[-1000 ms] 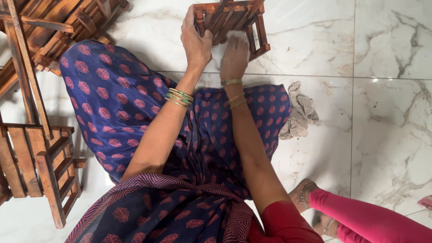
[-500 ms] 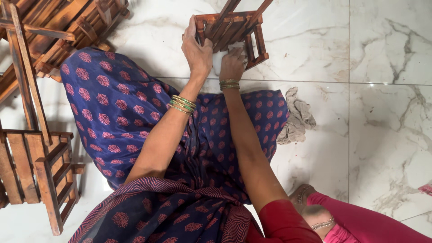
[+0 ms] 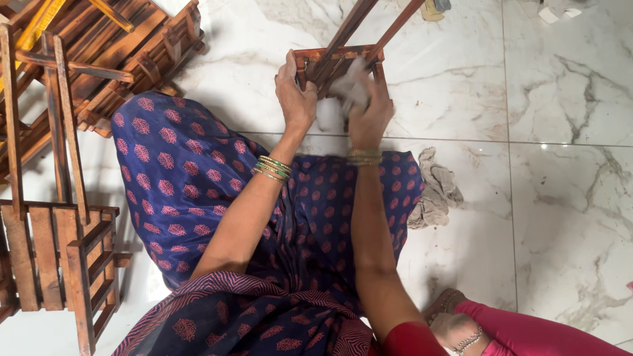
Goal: The person sits on the floor and wipes a small wooden chair with a cloth. They rotate the chair to clean different sides and legs, then set it aside and pick up another similar wooden item to continue wiping.
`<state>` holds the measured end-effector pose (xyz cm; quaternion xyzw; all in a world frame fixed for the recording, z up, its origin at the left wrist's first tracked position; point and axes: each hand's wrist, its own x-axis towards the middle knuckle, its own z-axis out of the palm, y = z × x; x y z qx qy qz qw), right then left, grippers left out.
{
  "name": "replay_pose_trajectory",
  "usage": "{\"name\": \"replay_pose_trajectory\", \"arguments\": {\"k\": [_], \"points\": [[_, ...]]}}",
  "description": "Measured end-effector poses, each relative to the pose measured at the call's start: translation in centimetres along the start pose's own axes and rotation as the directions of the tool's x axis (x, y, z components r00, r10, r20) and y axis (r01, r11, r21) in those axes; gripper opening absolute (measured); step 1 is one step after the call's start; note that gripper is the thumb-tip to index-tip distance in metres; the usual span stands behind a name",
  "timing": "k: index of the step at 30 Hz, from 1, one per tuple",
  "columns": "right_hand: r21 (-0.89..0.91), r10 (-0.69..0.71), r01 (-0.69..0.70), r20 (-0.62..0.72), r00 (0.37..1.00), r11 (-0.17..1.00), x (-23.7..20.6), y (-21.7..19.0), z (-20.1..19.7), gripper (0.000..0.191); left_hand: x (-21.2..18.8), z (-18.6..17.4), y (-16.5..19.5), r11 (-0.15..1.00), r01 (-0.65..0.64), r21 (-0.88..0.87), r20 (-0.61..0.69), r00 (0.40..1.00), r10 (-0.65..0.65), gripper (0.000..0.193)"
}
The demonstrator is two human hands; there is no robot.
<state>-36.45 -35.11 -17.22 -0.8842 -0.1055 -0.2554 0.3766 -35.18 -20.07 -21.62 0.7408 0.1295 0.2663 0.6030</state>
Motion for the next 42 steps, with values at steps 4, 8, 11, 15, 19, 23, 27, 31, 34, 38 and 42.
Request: {"name": "replay_pose_trajectory", "arguments": {"k": [4,8,11,15,19,23,27,31,34,38,42], "points": [[-0.265,-0.373,0.33,-0.13,0.919,0.906,3.8,-2.5,2.5,0.052,0.1,-0.1,0.4,1.0,0.009,0.016,0.014,1.0,-0.009,0.075],[-0.355,-0.244,0.275,0.131,0.961,0.894,3.8,-2.7,4.8,0.048,0.3,-0.2,0.7,0.994,0.033,-0.102,-0.021,0.999,-0.036,0.07],[-0.484,-0.223,0.212,0.036,0.974,0.849,3.4,-1.7,4.9,0.041,0.2,0.0,0.9,1.0,-0.017,0.004,-0.019,1.0,0.017,0.074],[-0.442,-0.192,0.137,-0.082,0.978,0.886,2.6,-1.2,5.0,0.055,0.1,0.1,0.8,1.0,-0.022,-0.022,-0.02,1.0,0.021,0.073],[-0.199,-0.278,0.278,0.032,0.96,0.94,2.6,-0.7,5.0,0.049,0.6,-0.4,0.8,0.989,0.084,-0.118,0.024,0.996,-0.082,0.071],[0.041,-0.186,0.183,0.069,0.98,0.982,4.6,0.4,1.6,0.04,0.9,-1.0,0.7,0.993,0.101,-0.06,0.099,0.991,-0.094,0.068],[0.52,0.144,-0.075,-0.093,0.985,0.851,6.8,-0.9,-3.6,0.026,0.9,-1.0,0.6,0.998,0.001,-0.056,0.085,0.996,0.004,0.07],[0.478,-0.017,0.24,-0.425,0.905,0.845,9.2,-5.2,-4.0,0.038,0.7,-0.9,0.5,0.999,-0.003,-0.054,0.095,0.995,0.009,0.067],[0.532,0.061,0.233,-0.477,0.877,0.814,10.6,-7.8,-0.2,0.048,0.8,-0.8,0.5,0.997,0.03,-0.078,0.1,0.995,-0.022,0.068],[0.338,0.104,0.082,-0.497,0.861,0.938,12.6,-7.1,3.5,0.048,1.0,-1.0,0.6,0.994,-0.065,-0.093,0.085,0.994,0.073,0.073],[0.198,0.058,0.041,-0.471,0.88,0.979,13.3,-4.6,4.8,0.047,1.4,-1.4,0.7,0.993,-0.012,-0.121,0.102,0.994,0.025,0.07]]}}
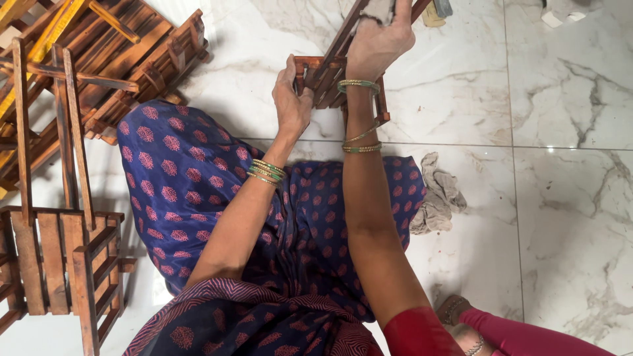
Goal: The person sits on the floor and wipes a small wooden chair with a cloth. They rotate the chair to clean different sides and legs, then set it aside and pick up another similar wooden item to continue wiping.
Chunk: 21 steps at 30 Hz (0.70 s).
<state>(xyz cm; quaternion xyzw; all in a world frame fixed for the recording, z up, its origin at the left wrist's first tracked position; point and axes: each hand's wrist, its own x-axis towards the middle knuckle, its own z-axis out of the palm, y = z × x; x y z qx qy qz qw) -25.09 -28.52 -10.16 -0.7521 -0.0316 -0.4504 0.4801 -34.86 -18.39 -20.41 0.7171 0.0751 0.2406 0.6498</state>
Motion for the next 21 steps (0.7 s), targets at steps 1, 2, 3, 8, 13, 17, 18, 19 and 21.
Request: {"name": "replay_pose_trajectory", "arguments": {"k": [1,2,3,8,13,17,18,19,21], "points": [[-0.002,-0.023,0.023,-0.015,1.0,1.0,-0.3,0.5,0.0,0.048,0.0,0.0,0.1,1.0,0.004,0.014,0.006,1.0,-0.004,0.071],[-0.004,-0.045,0.045,-0.027,0.999,0.999,-0.9,0.8,0.0,0.05,0.1,-0.1,0.2,1.0,0.009,0.029,0.01,1.0,-0.01,0.072],[-0.005,-0.068,0.068,-0.041,0.997,0.998,-1.5,1.0,-0.1,0.053,0.0,-0.1,0.2,0.999,0.017,0.04,-0.001,1.0,-0.017,0.072],[-0.151,0.055,-0.026,0.187,0.981,0.988,-6.9,2.0,-1.7,0.057,-0.4,0.4,0.0,0.995,0.009,0.103,-0.027,1.0,-0.006,0.07],[0.099,0.13,-0.14,0.103,0.986,0.985,-6.1,2.4,-6.6,0.039,-0.8,0.9,-0.4,0.999,0.031,0.007,-0.029,0.999,-0.031,0.073],[0.174,0.156,-0.138,-0.096,0.983,0.975,-0.2,-0.1,-10.7,0.044,-1.1,1.2,-0.3,0.99,-0.049,0.136,-0.056,0.997,0.057,0.073],[0.285,0.137,-0.113,-0.067,0.988,0.952,1.2,-1.1,-11.2,0.042,-1.2,1.1,-0.3,0.991,0.01,0.134,-0.037,0.999,-0.005,0.073],[0.209,-0.042,0.046,-0.022,0.999,0.977,2.4,-1.9,-11.1,0.041,-1.2,1.1,-0.2,0.99,0.06,0.13,-0.019,0.998,-0.058,0.072],[0.219,-0.203,0.185,0.061,0.977,0.958,4.3,-3.2,-9.2,0.038,-1.0,0.9,-0.2,0.99,0.077,0.12,-0.008,0.997,-0.077,0.073]]}}
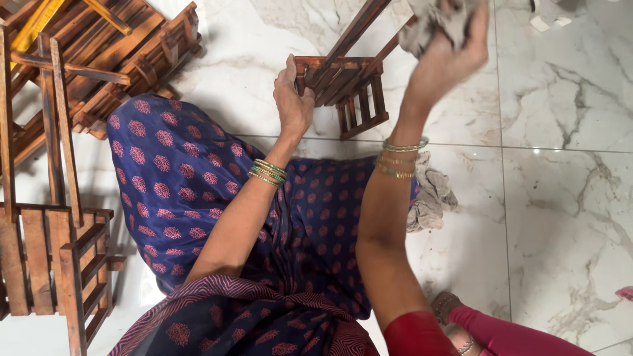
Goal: The person sits on the floor and wipes a small wooden chair with a cloth. They rotate the chair to clean different sides and legs, then set it aside and pick up another similar wooden item to continue wiping.
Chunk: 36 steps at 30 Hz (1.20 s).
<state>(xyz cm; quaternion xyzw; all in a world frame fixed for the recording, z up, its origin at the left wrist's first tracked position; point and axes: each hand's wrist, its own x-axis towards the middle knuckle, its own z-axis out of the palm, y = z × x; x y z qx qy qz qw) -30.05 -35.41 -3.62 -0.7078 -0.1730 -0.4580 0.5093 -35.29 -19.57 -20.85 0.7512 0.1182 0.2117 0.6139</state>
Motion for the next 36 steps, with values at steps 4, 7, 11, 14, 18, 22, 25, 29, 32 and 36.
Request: {"name": "replay_pose_trajectory", "arguments": {"k": [4,7,11,14,18,22,25,29,32,36], "points": [[0.164,0.054,-0.061,0.046,0.997,0.985,0.2,0.5,3.0,0.027,0.2,-0.5,0.0,0.996,0.006,-0.088,0.007,1.0,-0.005,0.073],[0.156,0.07,-0.079,0.061,0.996,0.984,-1.1,2.0,2.6,0.035,0.1,-0.4,0.0,0.999,-0.009,-0.051,-0.015,1.0,0.008,0.071],[-0.022,0.273,-0.272,0.129,0.953,0.962,-4.5,4.2,1.8,0.014,-0.1,-0.1,0.1,0.995,-0.004,-0.104,-0.018,1.0,0.003,0.074],[-0.219,0.316,-0.277,0.17,0.933,0.936,-7.8,5.3,1.6,0.017,-0.1,-0.1,0.3,1.0,-0.003,-0.024,-0.04,0.999,0.002,0.072],[-0.463,0.353,-0.22,0.223,0.908,0.858,-9.8,5.0,0.0,0.054,-0.3,-0.2,0.6,1.0,0.007,0.002,-0.025,1.0,-0.007,0.073],[-0.402,0.264,-0.174,0.178,0.948,0.899,-9.5,1.4,-1.2,0.07,-0.5,0.1,0.6,0.999,0.035,0.028,-0.01,0.999,-0.035,0.075],[-0.158,0.284,-0.269,0.082,0.955,0.95,-7.7,-2.0,-0.5,0.031,-0.6,0.3,0.2,0.999,0.014,0.036,-0.018,1.0,-0.013,0.076],[0.18,0.381,-0.376,0.008,0.924,0.909,-4.3,-5.1,2.0,0.033,-0.6,0.4,-0.1,1.0,0.0,0.028,-0.027,1.0,0.001,0.077],[0.302,0.168,-0.178,0.057,0.984,0.937,-3.2,-5.1,6.0,0.039,-0.5,0.2,0.1,0.999,-0.028,0.035,-0.052,0.998,0.03,0.078],[0.222,0.173,-0.184,0.069,0.983,0.957,-6.0,-3.5,8.4,0.039,-0.1,-0.6,0.5,0.979,0.066,-0.193,-0.006,0.998,-0.069,0.061]]}}
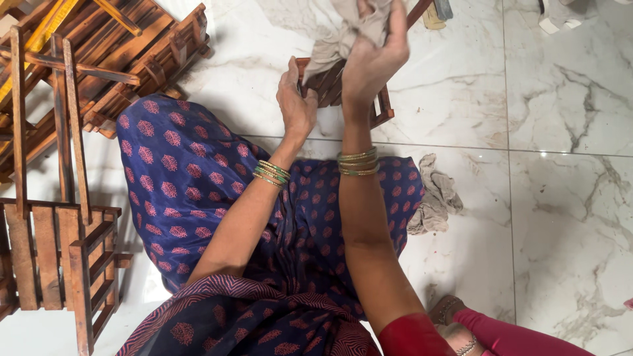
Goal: The person sits on the floor and wipes a small wooden chair with a cloth. They rotate the chair to clean different sides and legs, then set it aside and pick up another similar wooden item to continue wiping.
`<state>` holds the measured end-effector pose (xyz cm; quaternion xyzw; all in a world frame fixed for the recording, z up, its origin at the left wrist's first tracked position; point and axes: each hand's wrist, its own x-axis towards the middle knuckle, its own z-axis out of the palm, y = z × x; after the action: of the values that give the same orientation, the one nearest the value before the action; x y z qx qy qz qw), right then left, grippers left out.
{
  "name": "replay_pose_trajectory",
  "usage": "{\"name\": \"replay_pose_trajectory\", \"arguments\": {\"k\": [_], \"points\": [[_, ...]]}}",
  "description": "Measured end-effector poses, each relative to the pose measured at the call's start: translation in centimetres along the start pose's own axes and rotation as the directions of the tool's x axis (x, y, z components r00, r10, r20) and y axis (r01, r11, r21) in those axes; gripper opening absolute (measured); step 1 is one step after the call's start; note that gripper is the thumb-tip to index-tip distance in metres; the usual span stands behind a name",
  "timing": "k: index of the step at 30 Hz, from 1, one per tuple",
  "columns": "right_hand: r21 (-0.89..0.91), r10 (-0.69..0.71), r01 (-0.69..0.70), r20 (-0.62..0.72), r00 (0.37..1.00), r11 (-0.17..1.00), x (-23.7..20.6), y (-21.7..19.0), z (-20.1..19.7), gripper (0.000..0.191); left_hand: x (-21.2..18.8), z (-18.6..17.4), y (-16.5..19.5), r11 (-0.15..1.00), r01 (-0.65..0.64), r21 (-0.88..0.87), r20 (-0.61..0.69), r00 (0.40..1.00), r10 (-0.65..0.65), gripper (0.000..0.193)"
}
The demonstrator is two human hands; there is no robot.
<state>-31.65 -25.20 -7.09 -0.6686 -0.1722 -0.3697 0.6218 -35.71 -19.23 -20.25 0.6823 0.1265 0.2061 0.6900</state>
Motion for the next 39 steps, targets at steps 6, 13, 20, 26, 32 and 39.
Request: {"name": "replay_pose_trajectory", "arguments": {"k": [6,13,20,26,32,39], "points": [[-0.281,0.274,-0.255,0.033,0.961,0.925,-5.8,4.7,-2.5,0.032,-0.1,0.3,-0.4,0.977,-0.1,0.187,-0.035,0.994,0.108,0.074],[-0.487,0.005,0.104,0.218,0.976,0.867,-8.5,5.5,-6.3,0.05,-0.2,0.8,-1.0,0.966,-0.117,0.231,-0.041,0.991,0.13,0.075],[-0.551,0.061,-0.023,0.051,0.997,0.834,-0.5,3.8,-15.4,0.046,-0.5,0.7,-0.6,0.974,-0.085,0.211,-0.01,0.996,0.089,0.075],[-0.777,0.382,0.079,0.392,0.837,0.625,0.7,9.8,-12.7,0.048,-0.6,0.7,-0.3,0.975,-0.1,0.197,-0.023,0.994,0.106,0.076],[-0.761,0.396,0.045,0.386,0.833,0.647,-0.9,8.3,-13.3,0.032,-0.8,0.7,0.2,0.976,-0.082,0.201,-0.051,0.994,0.095,0.073],[-0.828,0.467,0.109,0.414,0.782,0.55,-0.9,4.8,-15.2,0.041,-1.1,0.7,-0.1,0.982,-0.061,0.176,-0.052,0.996,0.071,0.072]]}}
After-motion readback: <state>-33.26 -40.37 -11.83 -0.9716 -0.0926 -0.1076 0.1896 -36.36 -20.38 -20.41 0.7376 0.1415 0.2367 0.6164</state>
